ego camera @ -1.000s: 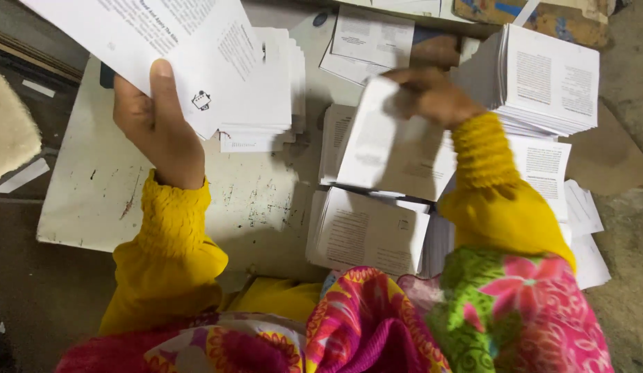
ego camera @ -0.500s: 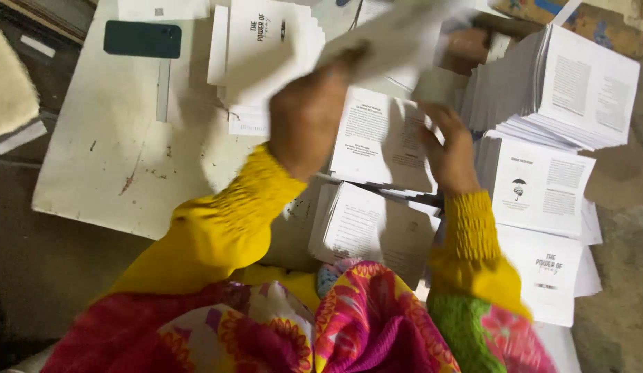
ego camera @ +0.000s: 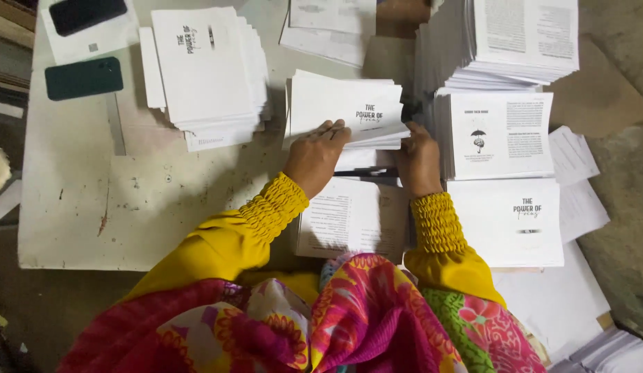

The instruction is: Folding printed paper sheets into booklets and stacking them on a work surface.

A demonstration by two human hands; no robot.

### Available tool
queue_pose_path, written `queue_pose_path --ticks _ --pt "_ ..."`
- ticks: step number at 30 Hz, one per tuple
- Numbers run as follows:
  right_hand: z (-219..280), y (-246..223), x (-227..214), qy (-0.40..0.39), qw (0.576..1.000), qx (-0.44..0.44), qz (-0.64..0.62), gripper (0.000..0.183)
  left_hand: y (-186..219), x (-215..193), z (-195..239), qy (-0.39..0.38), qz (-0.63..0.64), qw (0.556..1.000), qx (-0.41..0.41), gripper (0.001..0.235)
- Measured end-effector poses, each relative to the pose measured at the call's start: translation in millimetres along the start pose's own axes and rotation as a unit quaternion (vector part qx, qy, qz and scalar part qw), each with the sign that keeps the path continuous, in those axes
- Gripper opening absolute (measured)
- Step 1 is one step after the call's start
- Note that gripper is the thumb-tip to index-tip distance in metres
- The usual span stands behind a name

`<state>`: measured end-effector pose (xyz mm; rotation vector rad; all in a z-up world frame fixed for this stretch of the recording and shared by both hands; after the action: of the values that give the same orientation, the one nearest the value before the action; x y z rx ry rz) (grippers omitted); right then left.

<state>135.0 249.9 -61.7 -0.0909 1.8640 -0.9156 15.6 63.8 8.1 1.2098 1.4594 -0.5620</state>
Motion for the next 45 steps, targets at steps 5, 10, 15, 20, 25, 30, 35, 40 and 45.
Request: queue_pose_path --ticks 5,10,15,20,25,30,35,40,45 --pt "-14 -67 -32 0.01 0.996 -0.075 0.036 0.017 6 -8 2 -0.011 -0.011 1.0 0.014 0.043" --pt "-22 -74 -42 0.033 0.992 -0.119 -0.006 0.01 0 -8 -3 0.021 -0.076 0.995 0.055 0.043" --pt "-7 -49 -67 0.216 0.916 0.106 -0.322 0.013 -23 -50 -23 0.079 -0.008 0.996 0.026 0.021" --pt "2 -68 -44 0.194 0.849 0.119 -0.476 0.019 -39 -125 -4 0.182 0.169 0.965 -0.08 0.015" --pt "1 -170 -50 0.118 0.794 0.047 -0.595 0.021 -26 -107 31 0.229 0.501 0.819 -0.16 0.019" --pt "14 -241 -83 0.076 0.888 0.02 -0.453 0.035 30 -137 60 0.202 0.519 0.809 -0.188 0.016" --pt "44 -246 -83 0.028 0.876 0.018 -0.48 0.019 39 -142 88 0.19 0.56 0.779 -0.208 0.017" --pt "73 -245 -79 0.006 0.891 0.021 -0.454 0.043 49 -125 125 0.179 0.506 0.813 -0.227 0.02" --pt "95 -209 -38 -0.027 0.798 0.117 -0.59 0.015 39 -113 162 0.209 0.581 0.717 -0.323 0.021"
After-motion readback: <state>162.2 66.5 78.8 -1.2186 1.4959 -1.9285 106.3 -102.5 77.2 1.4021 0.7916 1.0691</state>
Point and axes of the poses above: each hand's wrist, its own z-axis away from the middle knuckle, its own x-axis out of the palm, y = z × x, the point moved 6 cm from there along -z, towards the middle knuckle, and after that the axes turned 4 degrees about -x, right-handed, at the moved point
